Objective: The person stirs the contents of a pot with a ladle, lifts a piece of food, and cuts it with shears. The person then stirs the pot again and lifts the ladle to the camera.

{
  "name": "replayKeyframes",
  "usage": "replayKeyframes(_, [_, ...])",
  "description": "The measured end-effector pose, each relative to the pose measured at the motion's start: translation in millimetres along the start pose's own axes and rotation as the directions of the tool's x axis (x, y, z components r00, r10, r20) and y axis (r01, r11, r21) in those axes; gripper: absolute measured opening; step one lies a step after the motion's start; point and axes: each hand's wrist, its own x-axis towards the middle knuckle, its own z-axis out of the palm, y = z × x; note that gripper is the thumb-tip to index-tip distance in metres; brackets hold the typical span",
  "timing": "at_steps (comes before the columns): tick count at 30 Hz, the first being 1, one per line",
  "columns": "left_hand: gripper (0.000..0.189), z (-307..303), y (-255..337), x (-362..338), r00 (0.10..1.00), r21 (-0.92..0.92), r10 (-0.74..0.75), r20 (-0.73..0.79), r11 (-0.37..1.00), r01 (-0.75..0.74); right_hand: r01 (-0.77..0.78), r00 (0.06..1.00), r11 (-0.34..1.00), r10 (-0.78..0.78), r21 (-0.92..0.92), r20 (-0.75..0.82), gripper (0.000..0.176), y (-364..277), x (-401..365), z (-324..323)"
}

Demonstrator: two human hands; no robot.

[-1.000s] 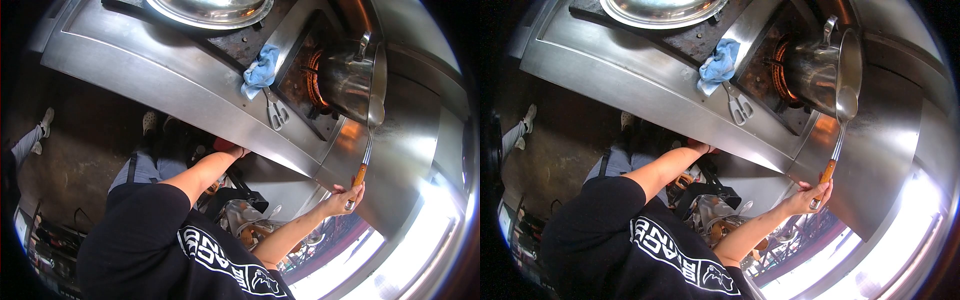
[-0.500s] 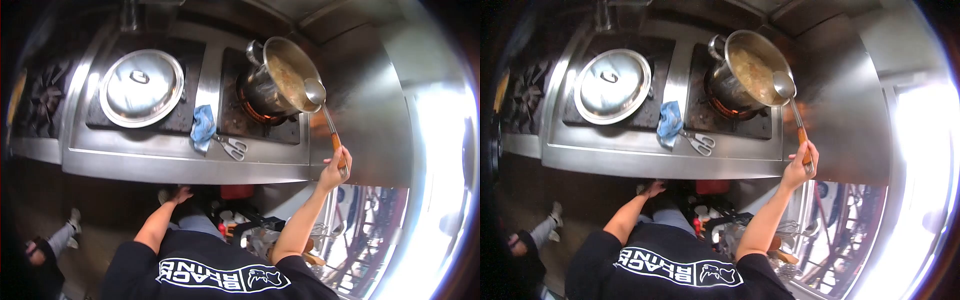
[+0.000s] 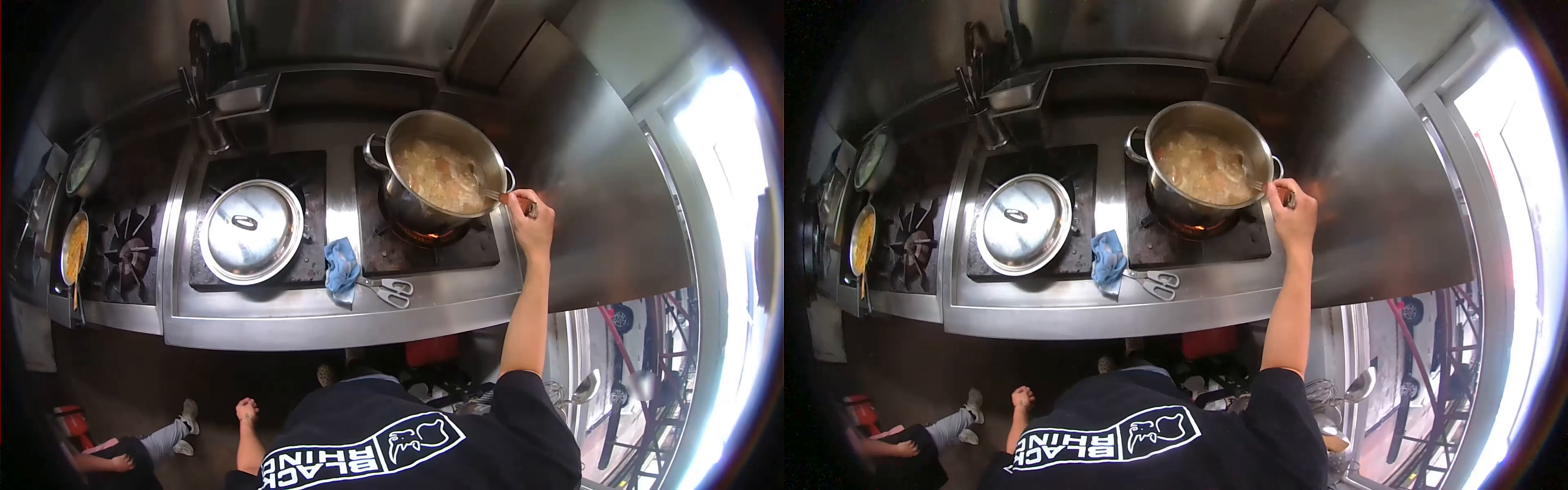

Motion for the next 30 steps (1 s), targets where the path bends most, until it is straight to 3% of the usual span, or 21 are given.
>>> replayKeyframes(2, [0.017, 16, -6, -16, 0.994, 0.015, -0.086, 0.064, 0.996, 0.086, -0.125, 0.992, 0.98, 0.117, 0.156, 0.055, 0.017, 9, 6, -3])
replayKeyframes(4, [0.017, 41, -5, -35, 0.981, 0.122, -0.167, 0.094, 0.98, 0.155, -0.196, 0.978, 0.962, 0.176, 0.192, 0.114, 0.018, 9, 8, -8])
replayKeyframes(6, [0.018, 67, 10, -58, 0.977, 0.303, -0.143, 0.159, 0.949, 0.089, -0.218, 0.97, 0.94, 0.18, 0.263, 0.162, 0.017, 12, 8, -9])
replayKeyframes(10, [0.02, 100, 40, -60, 0.964, 0.29, -0.136, 0.229, 0.955, 0.065, -0.223, 0.968, 0.899, 0.157, 0.378, 0.196, 0.016, 6, 6, -23])
replayKeyframes(12, [0.023, 113, 64, -62, 0.981, 0.571, 0.058, 0.183, 0.806, -0.155, -0.232, 0.95, 0.891, 0.121, 0.39, 0.287, 0.014, 5, 6, -32])
replayKeyframes(14, [0.024, 124, 84, -63, 0.98, 0.529, 0.101, 0.173, 0.829, -0.179, -0.243, 0.942, 0.886, 0.119, 0.395, 0.313, 0.012, -2, 5, -41])
replayKeyframes(19, [0.026, 126, 98, -63, 0.969, 0.47, 0.176, 0.174, 0.85, -0.239, -0.094, 0.969, 0.918, -0.004, 0.385, 0.247, 0.016, -21, 5, -73])
replayKeyframes(20, [0.026, 125, 99, -66, 0.956, 0.513, 0.227, 0.186, 0.807, -0.292, -0.097, 0.969, 0.917, -0.003, 0.388, 0.248, 0.016, -24, 5, -81])
replayKeyframes(22, [0.025, 122, 104, -75, 0.94, 0.559, 0.278, 0.199, 0.755, -0.342, 0.124, 0.96, 0.937, -0.196, 0.325, 0.198, 0.02, -27, 5, -94])
replayKeyframes(24, [0.024, 121, 109, -87, 0.972, 0.791, 0.21, 0.1, 0.576, -0.206, 0.176, 0.945, 0.92, -0.258, 0.35, 0.201, 0.022, -27, 4, -97])
replayKeyframes(25, [0.024, 118, 109, -87, 0.972, 0.791, 0.211, 0.099, 0.575, -0.206, 0.167, 0.92, 0.923, -0.273, 0.347, 0.282, 0.022, -31, 4, -96])
replayKeyframes(27, [0.025, 107, 98, -85, 0.99, 0.641, 0.067, 0.123, 0.756, -0.131, 0.168, 0.878, 0.934, -0.287, 0.314, 0.383, 0.02, -35, 3, -89])
replayKeyframes(30, [0.027, 102, 90, -91, 0.999, 0.6, 0.015, 0.03, 0.799, -0.03, 0.216, 0.839, 0.95, -0.298, 0.224, 0.455, 0.022, -40, 8, -68])
